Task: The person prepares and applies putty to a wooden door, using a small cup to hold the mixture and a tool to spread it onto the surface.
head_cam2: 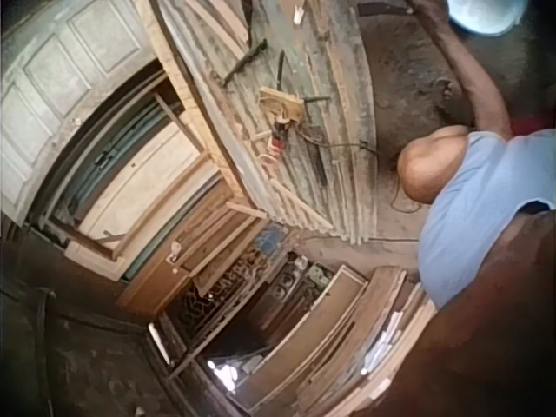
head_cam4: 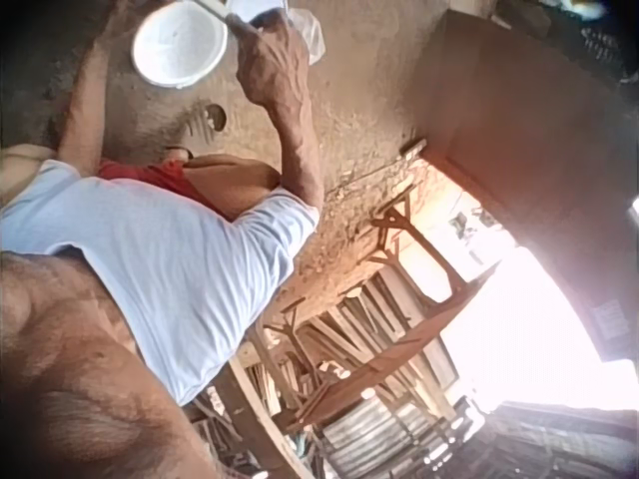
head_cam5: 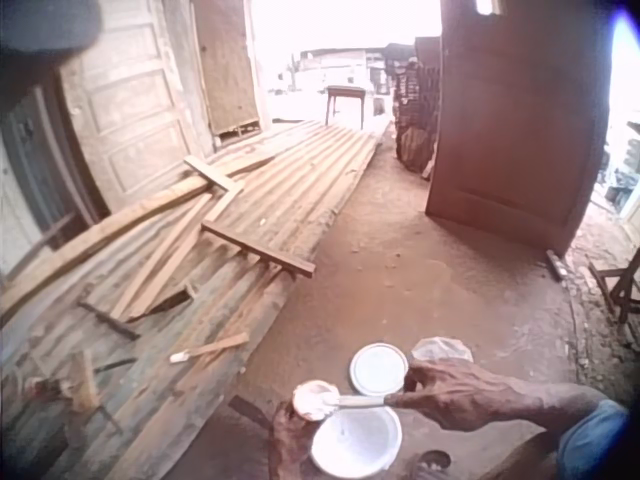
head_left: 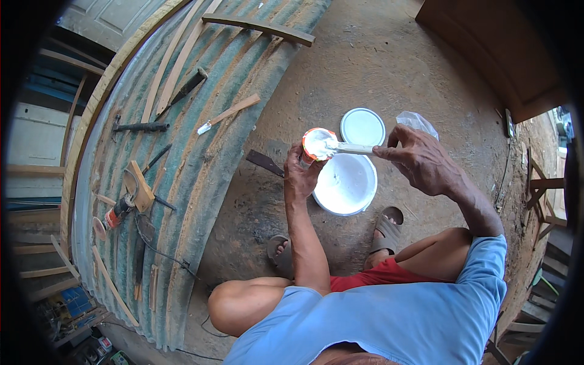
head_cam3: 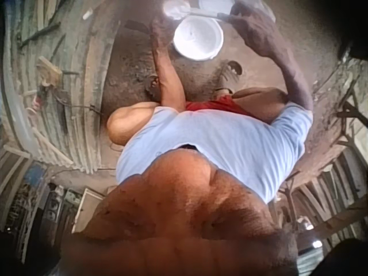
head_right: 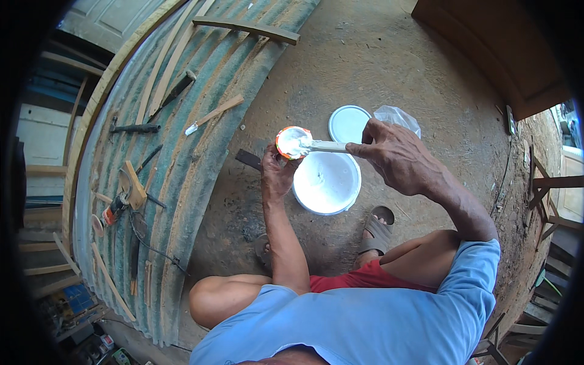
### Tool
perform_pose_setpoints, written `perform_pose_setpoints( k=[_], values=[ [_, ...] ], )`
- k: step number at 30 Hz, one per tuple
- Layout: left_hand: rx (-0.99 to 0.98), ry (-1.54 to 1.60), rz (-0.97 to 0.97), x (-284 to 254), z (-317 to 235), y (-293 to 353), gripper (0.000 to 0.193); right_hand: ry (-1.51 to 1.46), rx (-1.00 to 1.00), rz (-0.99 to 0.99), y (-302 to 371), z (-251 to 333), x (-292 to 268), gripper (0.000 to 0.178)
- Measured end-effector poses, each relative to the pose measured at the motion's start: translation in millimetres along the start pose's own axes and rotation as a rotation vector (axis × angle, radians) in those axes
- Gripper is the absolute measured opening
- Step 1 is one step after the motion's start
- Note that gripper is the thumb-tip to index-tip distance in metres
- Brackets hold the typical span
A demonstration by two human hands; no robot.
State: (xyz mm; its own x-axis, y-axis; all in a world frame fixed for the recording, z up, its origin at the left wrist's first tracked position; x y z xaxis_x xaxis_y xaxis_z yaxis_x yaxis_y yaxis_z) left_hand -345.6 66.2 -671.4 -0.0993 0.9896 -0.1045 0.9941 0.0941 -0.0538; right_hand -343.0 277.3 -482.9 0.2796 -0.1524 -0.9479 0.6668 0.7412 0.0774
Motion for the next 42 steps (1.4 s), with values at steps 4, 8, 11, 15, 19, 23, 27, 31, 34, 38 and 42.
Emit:
perform_pose_setpoints(
  k=[4,8,11,15,19,23,27,31,34,38,42],
  values=[
    [-0.026,0.184,-0.05,-3.4,6.2,0.6,0.053,-0.004,0.02,0.012,2.6,-1.4,-10.7,0.036],
    [0.01,0.259,-0.041,-5.1,-3.4,-3.1,0.051,-0.046,0.018,-0.011,6.4,-3.6,-23.3,0.038],
    [0.023,0.327,-0.053,-5.1,-9.6,-6.0,0.051,-0.137,0.059,0.008,10.9,-9.3,-32.2,0.038],
    [-0.023,0.336,-0.037,-7.0,-10.9,-2.0,0.052,-0.368,0.079,0.031,4.9,-22.6,-19.8,0.039],
    [0.029,0.306,-0.01,-3.7,-19.5,-3.8,0.052,-0.609,0.288,0.244,-2.5,-29.0,11.2,0.039],
    [0.1,0.198,-0.027,-8.3,-17.4,-2.5,0.054,-0.6,0.133,0.164,-1.6,-33.7,23.2,0.039],
    [0.081,0.32,-0.081,-12.4,-19.5,-1.1,0.051,-0.565,0.184,0.205,4.4,-41.1,19.0,0.04],
    [0.043,0.347,-0.116,-20.7,-14.5,-2.8,0.052,-0.53,0.205,0.141,5.6,-40.8,0.3,0.04],
    [0.035,0.306,-0.075,-18.3,-16.7,-4.0,0.054,-0.426,0.154,0.005,1.2,-34.2,-13.3,0.039],
    [0.032,0.339,-0.04,-10.9,-16.5,-2.7,0.054,-0.242,0.086,-0.067,-2.6,-24.1,-9.5,0.04],
    [0.043,0.403,-0.075,-11.3,-17.3,-2.0,0.052,-0.216,0.085,-0.05,-5.6,-20.2,4.1,0.042]
  ],
)
Point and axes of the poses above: each hand's wrist, its own y-axis away from the middle knuckle, its own x-axis out of the palm, z = x × y, the point moved 10 cm from there along -y, towards the middle knuckle, and after that the axes turned 3 degrees about -x, right-handed, at the moved point
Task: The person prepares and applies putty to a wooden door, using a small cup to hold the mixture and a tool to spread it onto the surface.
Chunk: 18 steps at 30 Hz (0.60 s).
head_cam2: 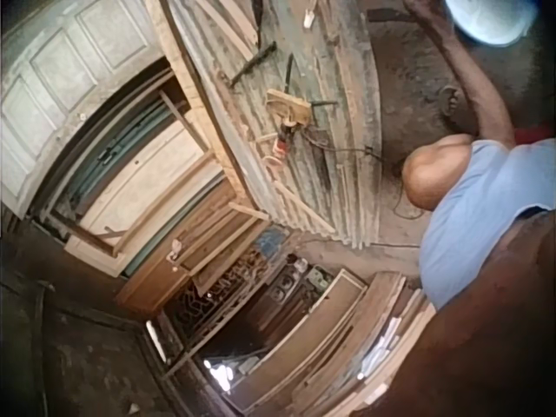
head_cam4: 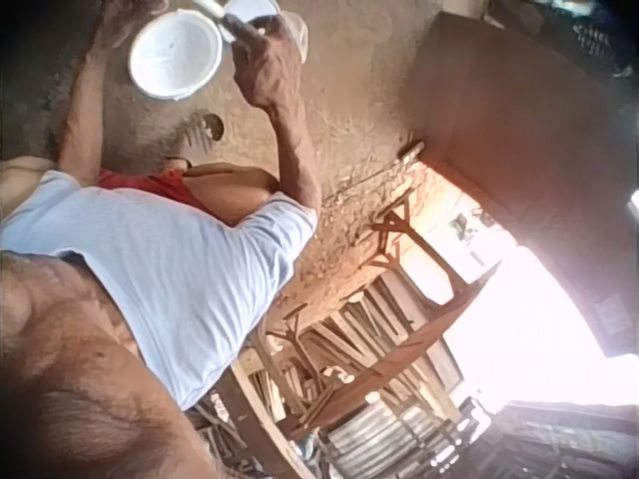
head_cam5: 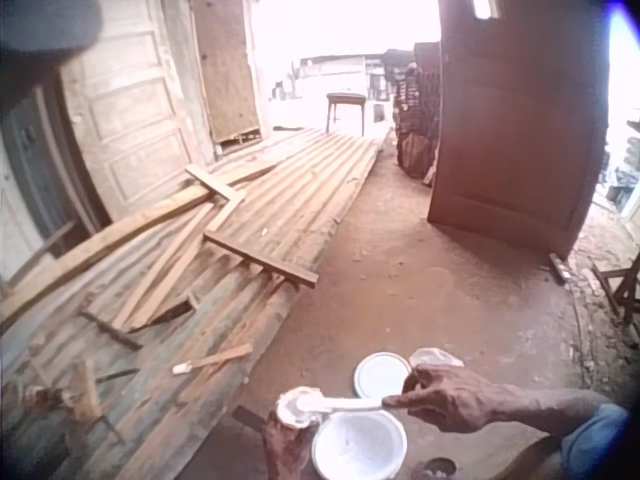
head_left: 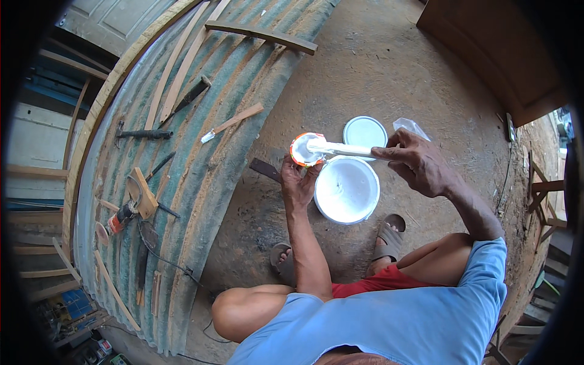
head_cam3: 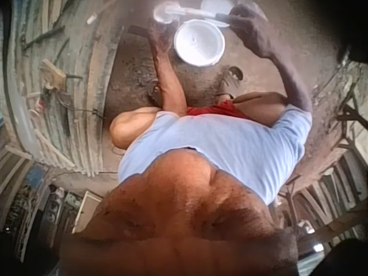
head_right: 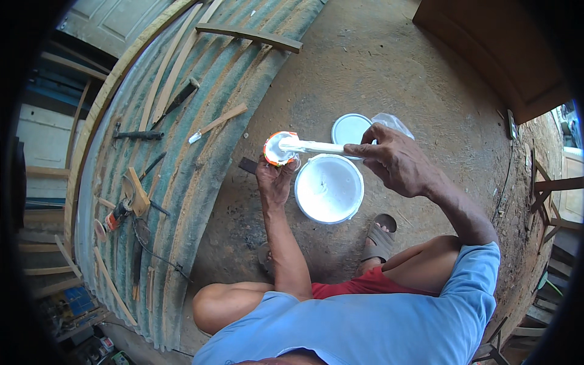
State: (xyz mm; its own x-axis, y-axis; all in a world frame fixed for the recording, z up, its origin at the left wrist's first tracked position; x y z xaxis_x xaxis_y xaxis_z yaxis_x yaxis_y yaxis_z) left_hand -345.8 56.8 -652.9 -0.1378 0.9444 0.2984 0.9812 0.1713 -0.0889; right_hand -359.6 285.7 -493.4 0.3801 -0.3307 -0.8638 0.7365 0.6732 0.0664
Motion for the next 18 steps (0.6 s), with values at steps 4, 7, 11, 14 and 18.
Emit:
perform_pose_setpoints(
  k=[4,7,11,14,18],
  values=[
    [-0.018,0.039,-0.047,-3.5,4.2,0.5,0.054,-0.043,-0.01,0.014,-0.4,-5.3,7.5,0.045],
    [-0.036,-0.008,-0.038,-5.4,9.1,0.8,0.054,-0.026,0.02,0.054,-0.1,-5.7,-2.1,0.044],
    [-0.039,0.005,-0.082,-9.2,10.5,-1.0,0.056,-0.03,-0.036,0.028,3.1,1.0,-24.6,0.04],
    [-0.039,0.016,-0.035,0.5,2.1,-2.9,0.055,-0.284,-0.002,0.002,3.6,-12.3,-19.1,0.039],
    [-0.002,-0.011,-0.021,2.6,-1.6,1.3,0.052,-0.462,0.188,0.15,1.7,-17.2,10.7,0.039]
  ],
)
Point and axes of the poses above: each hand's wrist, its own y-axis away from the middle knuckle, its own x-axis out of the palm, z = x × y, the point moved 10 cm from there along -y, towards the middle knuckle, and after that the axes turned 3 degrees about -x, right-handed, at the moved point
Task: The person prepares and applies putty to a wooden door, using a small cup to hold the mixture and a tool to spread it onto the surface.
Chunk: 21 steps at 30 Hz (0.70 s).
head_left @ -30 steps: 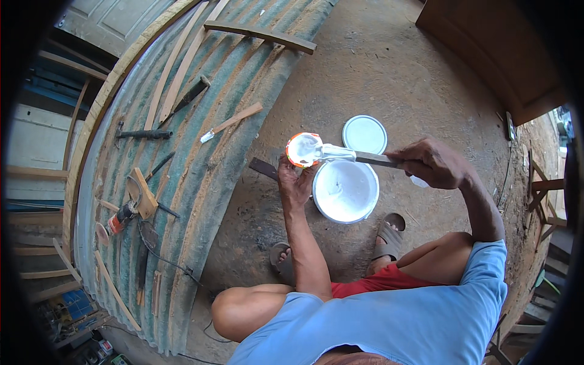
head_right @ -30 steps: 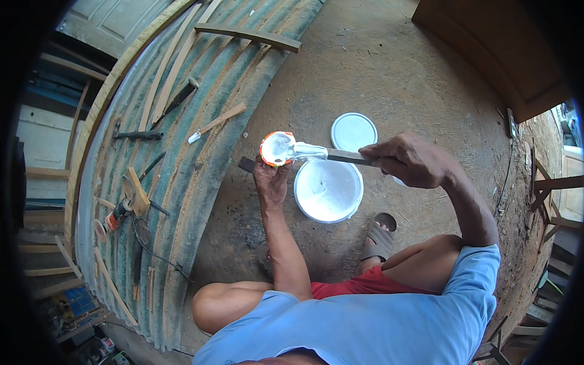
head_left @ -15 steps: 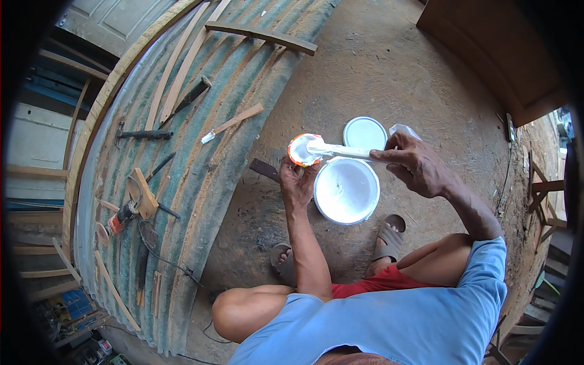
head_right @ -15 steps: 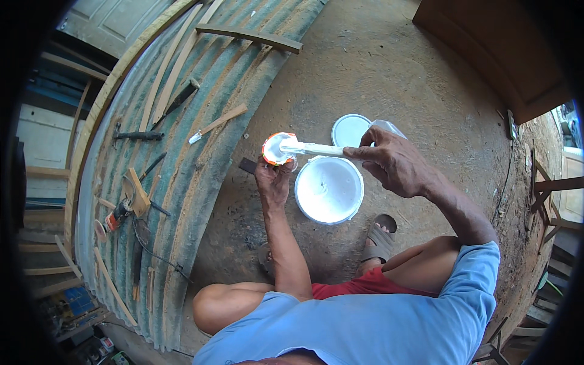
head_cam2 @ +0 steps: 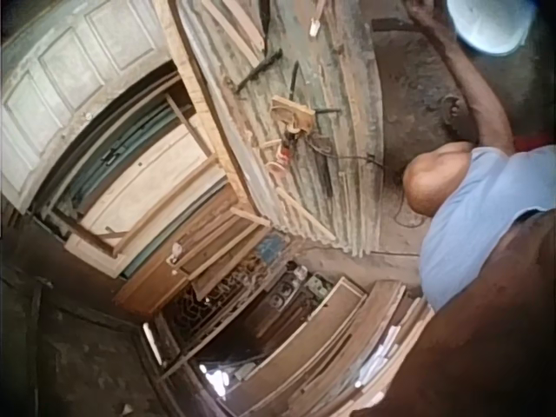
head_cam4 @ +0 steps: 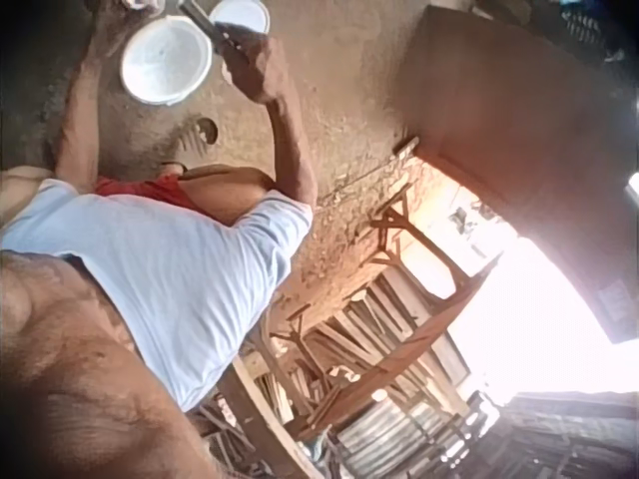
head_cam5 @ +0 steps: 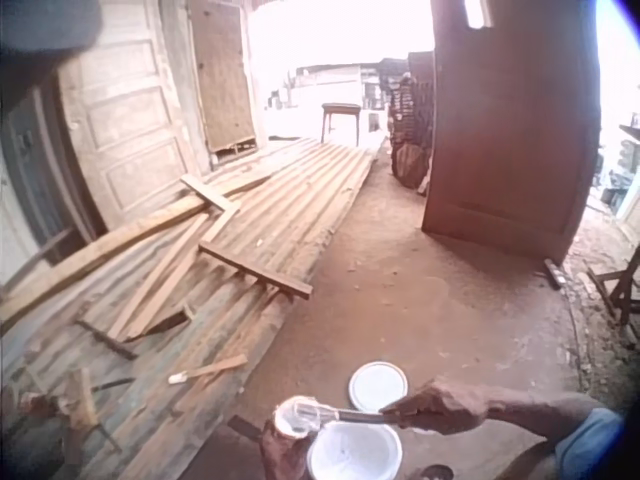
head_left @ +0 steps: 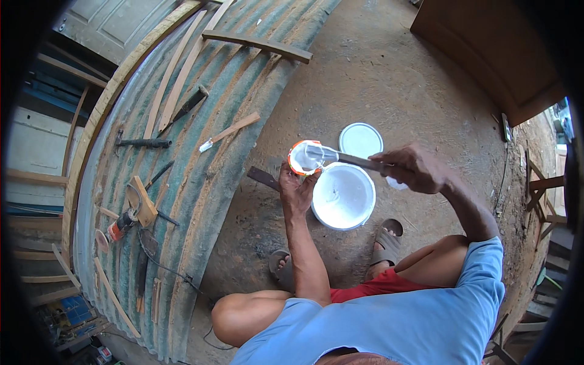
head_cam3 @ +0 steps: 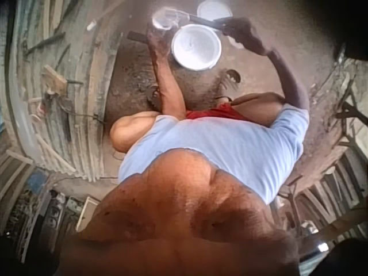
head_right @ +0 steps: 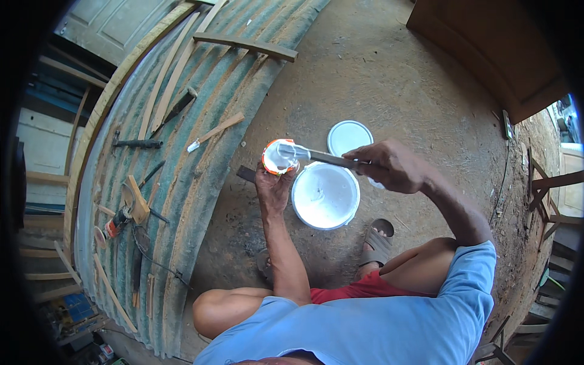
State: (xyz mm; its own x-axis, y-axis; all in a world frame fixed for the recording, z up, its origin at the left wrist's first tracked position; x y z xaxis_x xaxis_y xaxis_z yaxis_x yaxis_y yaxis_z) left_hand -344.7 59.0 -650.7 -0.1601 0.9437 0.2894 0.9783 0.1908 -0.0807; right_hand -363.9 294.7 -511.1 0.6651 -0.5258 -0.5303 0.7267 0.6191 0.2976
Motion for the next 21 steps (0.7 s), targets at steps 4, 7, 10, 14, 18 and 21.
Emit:
perform_pose_setpoints(
  k=[4,7,10,14,18,21],
  values=[
    [0.003,0.053,-0.017,-2.1,1.7,-7.8,0.056,0.009,-0.066,-0.001,-4.1,-16.5,1.6,0.037],
    [-0.038,0.069,-0.066,-14.5,4.2,-7.6,0.056,0.075,-0.083,-0.005,-0.4,-7.8,-11.8,0.036],
    [-0.065,0.102,-0.081,-15.0,6.0,-10.1,0.056,0.035,-0.1,-0.051,1.5,1.5,-24.2,0.036],
    [-0.004,0.06,-0.03,-4.1,-3.4,-10.7,0.054,0.025,0.001,0.055,-9.4,-5.4,-3.7,0.04],
    [0.087,-0.061,-0.055,-18.9,-2.3,-3.7,0.052,0.044,-0.021,0.036,-6.0,-19.5,-4.6,0.04],
    [-0.005,0.072,-0.12,-25.1,-1.3,-2.1,0.058,0.169,-0.054,-0.027,0.9,-37.5,-9.5,0.04]
  ],
)
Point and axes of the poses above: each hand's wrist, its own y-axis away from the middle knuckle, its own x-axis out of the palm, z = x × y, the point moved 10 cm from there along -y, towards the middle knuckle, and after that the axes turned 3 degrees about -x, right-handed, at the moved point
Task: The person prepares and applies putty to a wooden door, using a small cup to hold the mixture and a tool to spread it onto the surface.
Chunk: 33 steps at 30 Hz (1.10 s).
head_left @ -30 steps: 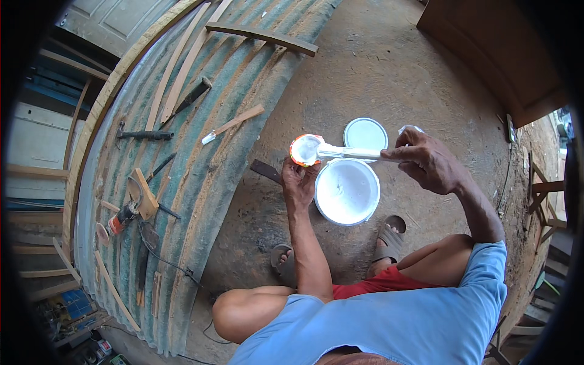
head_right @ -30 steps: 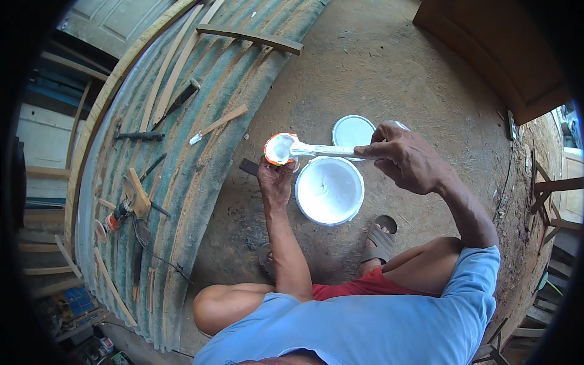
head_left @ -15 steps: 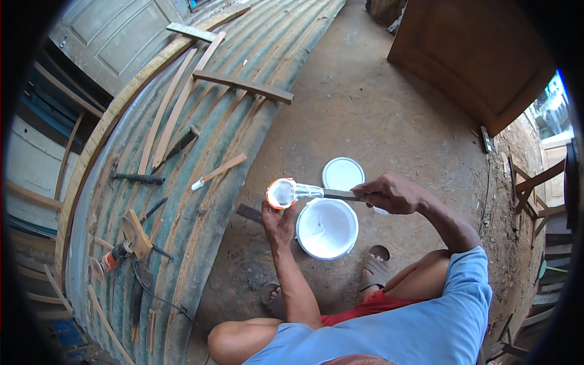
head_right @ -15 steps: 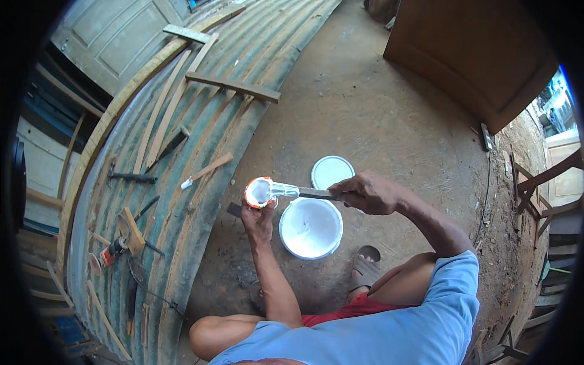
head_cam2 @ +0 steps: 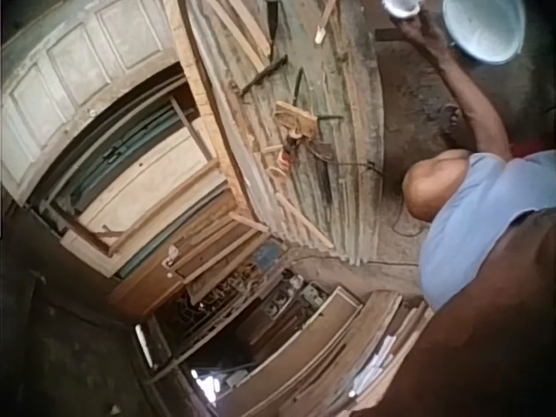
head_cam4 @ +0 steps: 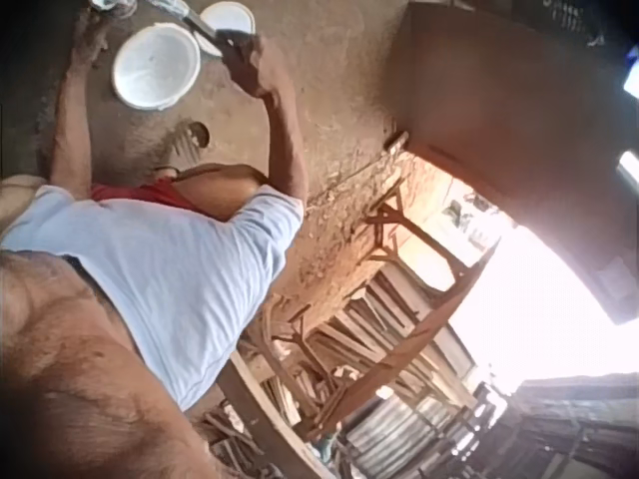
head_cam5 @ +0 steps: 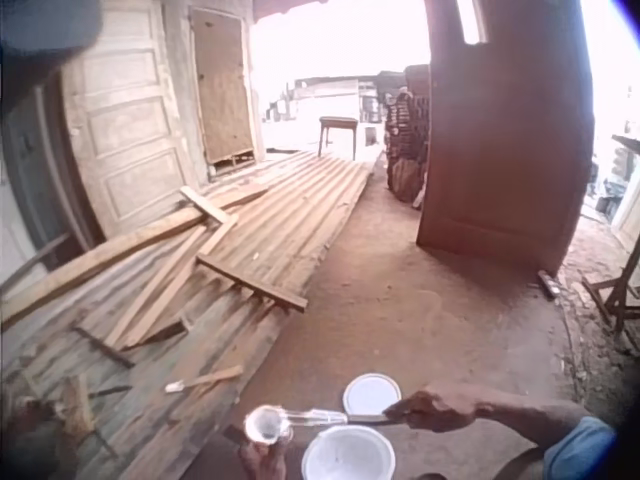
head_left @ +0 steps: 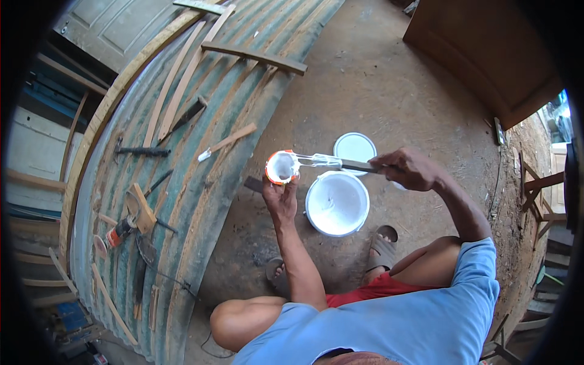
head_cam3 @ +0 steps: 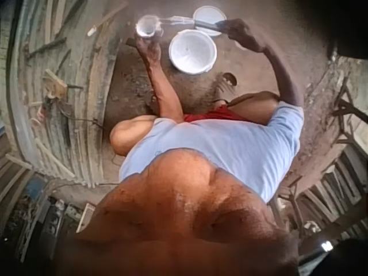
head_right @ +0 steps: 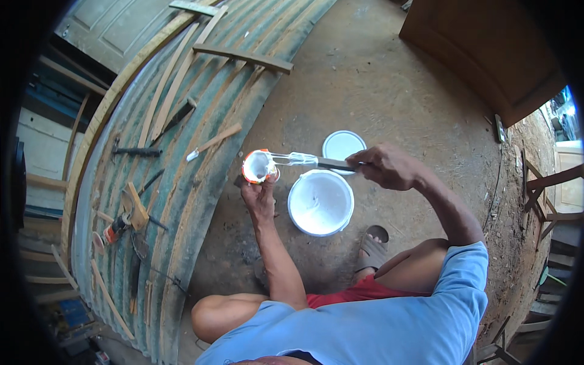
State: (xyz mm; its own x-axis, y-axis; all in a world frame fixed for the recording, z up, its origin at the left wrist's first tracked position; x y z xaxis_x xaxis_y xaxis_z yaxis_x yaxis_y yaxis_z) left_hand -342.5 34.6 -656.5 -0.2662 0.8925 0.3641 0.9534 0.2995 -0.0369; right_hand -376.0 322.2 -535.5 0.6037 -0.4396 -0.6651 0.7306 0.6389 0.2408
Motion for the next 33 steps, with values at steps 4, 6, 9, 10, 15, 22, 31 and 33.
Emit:
perform_pose_setpoints(
  k=[4,6,9,10,15,22,31,33],
  values=[
    [0.166,-0.093,-0.034,-15.5,-21.1,-3.1,0.06,0.039,0.164,0.117,-3.6,17.7,8.8,0.036],
    [0.172,-0.17,-0.027,-12.0,-34.4,-2.4,0.057,0.315,0.062,0.14,-3.2,24.1,16.9,0.032],
    [0.189,-0.265,0.039,-11.0,-28.6,-4.4,0.052,0.388,0.098,0.195,-10.7,6.0,47.2,0.03],
    [0.197,-0.291,0.067,-7.6,-26.7,-4.7,0.052,0.395,0.128,0.232,-14.1,-2.5,59.2,0.03],
    [0.121,-0.216,0.183,3.0,-10.9,1.0,0.059,0.601,-0.048,0.307,-24.7,-8.0,114.7,0.03],
    [0.165,-0.242,0.199,6.8,-15.4,3.0,0.061,0.524,-0.126,0.369,-22.4,-12.7,153.8,0.009],
    [0.186,-0.378,0.144,-2.5,-16.9,0.7,0.05,-0.002,-0.042,0.34,-11.3,-32.1,154.2,0.03],
    [0.173,-0.365,0.148,-4.5,-15.4,-0.8,0.05,-0.078,-0.01,0.337,-9.4,-38.6,149.3,0.034]
  ],
)
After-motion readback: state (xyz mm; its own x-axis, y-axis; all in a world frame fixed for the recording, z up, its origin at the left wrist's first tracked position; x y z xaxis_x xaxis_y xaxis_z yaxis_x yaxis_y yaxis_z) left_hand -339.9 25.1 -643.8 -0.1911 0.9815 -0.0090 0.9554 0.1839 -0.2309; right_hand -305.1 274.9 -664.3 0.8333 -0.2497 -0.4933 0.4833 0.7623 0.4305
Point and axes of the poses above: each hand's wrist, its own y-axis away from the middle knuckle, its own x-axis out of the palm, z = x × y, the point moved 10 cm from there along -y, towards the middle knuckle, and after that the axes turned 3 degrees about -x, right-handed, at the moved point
